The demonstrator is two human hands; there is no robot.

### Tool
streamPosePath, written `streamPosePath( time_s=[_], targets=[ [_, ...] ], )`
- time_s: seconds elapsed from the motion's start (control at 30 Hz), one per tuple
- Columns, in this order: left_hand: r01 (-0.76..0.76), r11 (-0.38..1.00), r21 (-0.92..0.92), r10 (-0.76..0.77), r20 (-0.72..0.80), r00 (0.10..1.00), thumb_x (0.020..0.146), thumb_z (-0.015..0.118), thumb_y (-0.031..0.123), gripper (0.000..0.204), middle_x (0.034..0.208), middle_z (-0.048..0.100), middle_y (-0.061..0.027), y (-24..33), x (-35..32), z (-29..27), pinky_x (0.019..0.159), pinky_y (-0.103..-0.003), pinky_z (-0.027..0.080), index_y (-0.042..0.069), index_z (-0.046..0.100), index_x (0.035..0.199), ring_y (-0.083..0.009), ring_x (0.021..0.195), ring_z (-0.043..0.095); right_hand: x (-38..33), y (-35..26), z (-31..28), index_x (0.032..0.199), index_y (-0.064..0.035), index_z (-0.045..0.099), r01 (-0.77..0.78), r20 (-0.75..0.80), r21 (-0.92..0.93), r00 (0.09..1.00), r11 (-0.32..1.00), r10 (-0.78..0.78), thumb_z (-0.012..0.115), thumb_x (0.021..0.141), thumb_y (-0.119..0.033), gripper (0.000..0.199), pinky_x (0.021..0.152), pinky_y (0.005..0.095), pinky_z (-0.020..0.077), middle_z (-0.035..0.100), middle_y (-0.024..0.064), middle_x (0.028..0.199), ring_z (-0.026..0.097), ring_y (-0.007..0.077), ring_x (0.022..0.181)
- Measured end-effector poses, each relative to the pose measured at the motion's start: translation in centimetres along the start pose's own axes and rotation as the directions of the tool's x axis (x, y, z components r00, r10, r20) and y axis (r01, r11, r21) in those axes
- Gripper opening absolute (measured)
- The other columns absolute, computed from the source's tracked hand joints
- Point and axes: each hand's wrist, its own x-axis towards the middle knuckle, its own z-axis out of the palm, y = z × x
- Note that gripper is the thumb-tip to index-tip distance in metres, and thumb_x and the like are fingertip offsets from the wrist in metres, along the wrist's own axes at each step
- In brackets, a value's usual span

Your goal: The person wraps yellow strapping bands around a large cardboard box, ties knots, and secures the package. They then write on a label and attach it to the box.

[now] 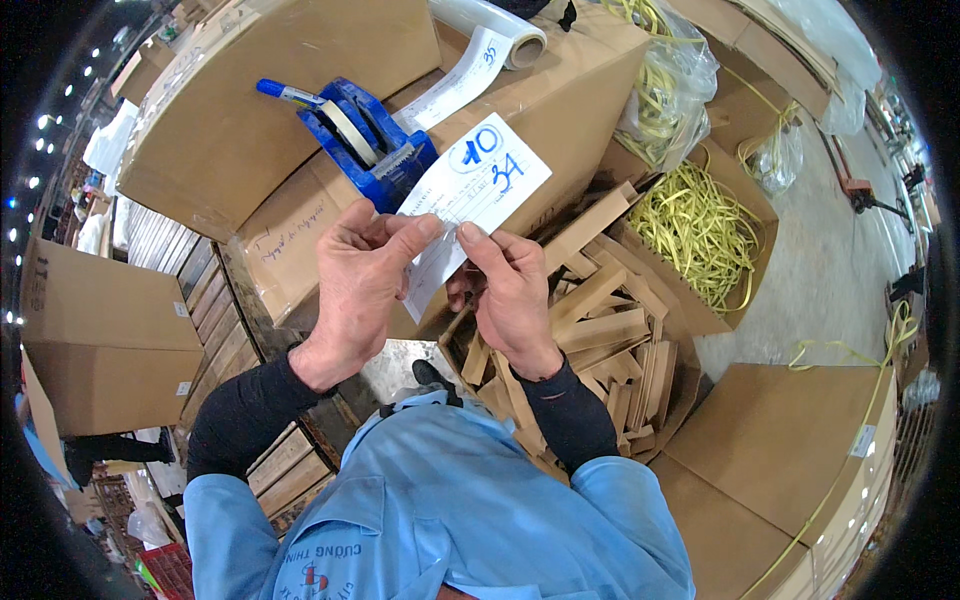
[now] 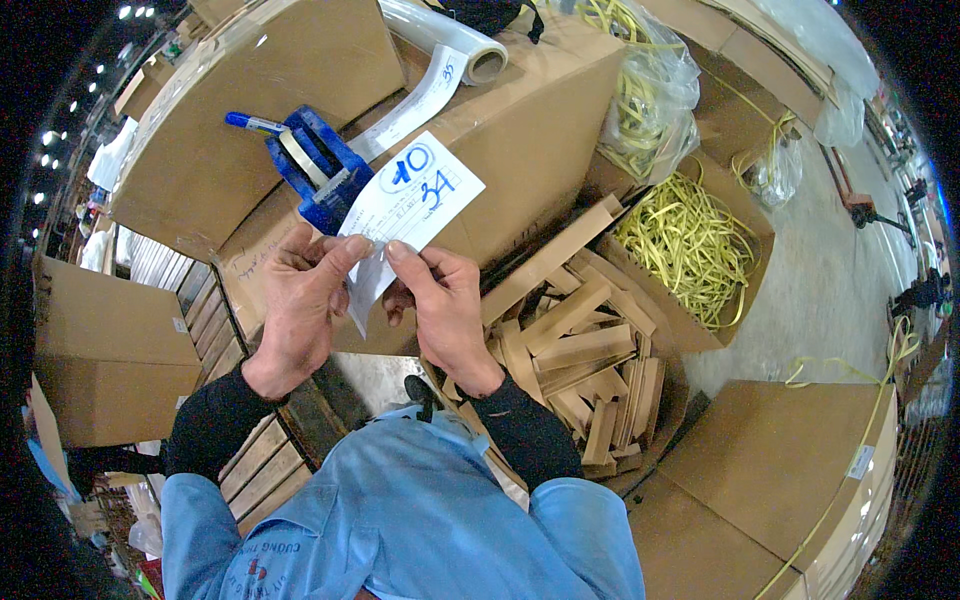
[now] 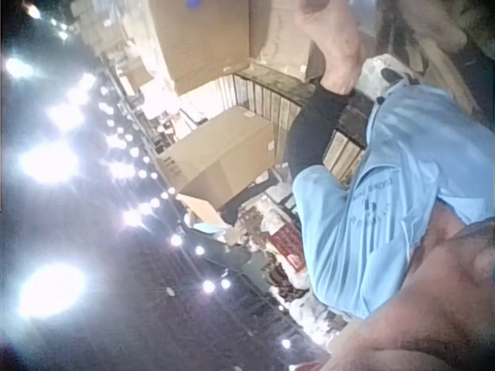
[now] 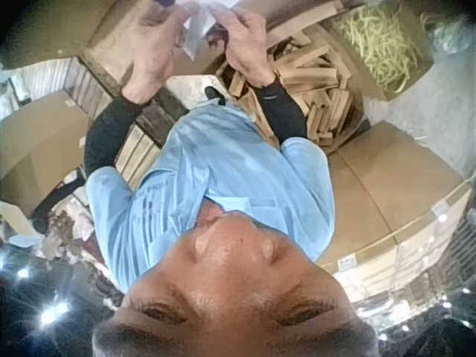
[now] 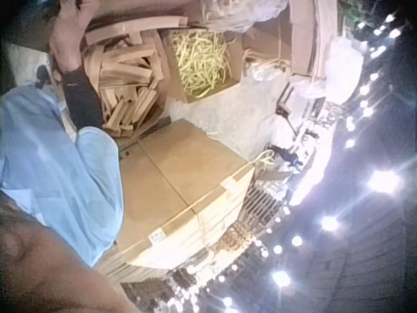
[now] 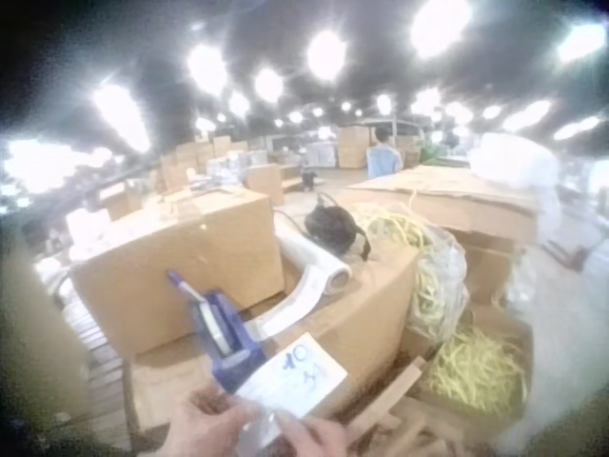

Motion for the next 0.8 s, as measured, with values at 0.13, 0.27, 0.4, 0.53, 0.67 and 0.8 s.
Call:
streamPosePath(
  time_s=[0.13,0.27,0.4,0.53,0.67,0.8],
  targets=[
    [-0.033,0.999,0.024,0.033,-0.013,0.999,0.089,0.078,0.01,0.018,0.087,0.074,-0.0079,-0.5,0.1,-0.1,0.047,-0.019,0.04,0.007,0.06,0.088,-0.0029,0.064,0.059,0.0,-0.3,0.1,0.089,0.0009,0.071,0.018,0.01,-0.039,1.0,0.999,-0.017,0.068,0.098,-0.026,0.028,0.047,0.0241,0.0457,0.066,0.005,0.07,0.059,0.0089,0.055],
    [-0.089,0.996,0.03,0.088,0.014,0.996,0.089,0.078,0.01,0.018,0.087,0.074,-0.0077,-1.0,0.4,-0.3,0.048,-0.019,0.04,0.007,0.06,0.087,-0.0027,0.066,0.059,0.2,-0.5,0.2,0.09,0.002,0.073,0.068,0.034,-0.203,0.997,0.977,-0.062,0.072,0.095,-0.027,0.03,0.047,0.0223,0.046,0.067,0.0037,0.068,0.059,0.0072,0.055],
    [-0.146,0.983,0.11,0.146,0.006,0.989,0.088,0.079,0.01,0.02,0.087,0.074,-0.0081,-1.3,0.4,-0.4,0.051,-0.019,0.043,0.005,0.061,0.083,-0.0031,0.067,0.059,0.4,-0.7,0.2,0.092,0.0026,0.074,0.062,0.03,-0.301,0.998,0.952,-0.056,0.074,0.094,-0.026,0.028,0.047,0.0208,0.0456,0.068,0.0028,0.069,0.059,0.0051,0.055],
    [-0.185,0.973,0.139,0.186,0.005,0.983,0.088,0.079,0.009,0.018,0.087,0.074,-0.0087,-1.4,0.3,-0.6,0.057,-0.021,0.047,0.002,0.063,0.083,-0.0037,0.068,0.059,0.4,-0.8,0.4,0.092,0.0016,0.075,0.065,0.002,-0.301,0.998,0.951,-0.067,0.072,0.095,-0.022,0.024,0.049,0.0206,0.0459,0.069,0.0029,0.071,0.058,0.0047,0.055],
    [-0.191,0.968,0.165,0.192,0.01,0.981,0.089,0.078,0.007,0.017,0.09,0.075,-0.0106,-1.5,0.4,-1.1,0.061,-0.021,0.049,0.0,0.064,0.083,-0.0041,0.071,0.061,0.1,-0.7,1.0,0.093,0.0015,0.075,0.099,-0.018,-0.265,0.994,0.959,-0.108,0.072,0.095,-0.02,0.022,0.051,0.0208,0.0465,0.07,0.0031,0.074,0.058,0.0048,0.056],
    [-0.224,0.95,0.219,0.23,0.0,0.973,0.089,0.078,0.008,0.021,0.095,0.075,-0.0137,-1.2,0.6,-1.8,0.061,-0.021,0.05,0.0,0.061,0.081,-0.0044,0.072,0.061,-0.4,-1.1,1.3,0.095,0.0014,0.075,0.098,-0.039,-0.262,0.993,0.96,-0.112,0.071,0.095,-0.019,0.021,0.052,0.0214,0.0469,0.071,0.0043,0.077,0.059,0.0054,0.057]
  ],
)
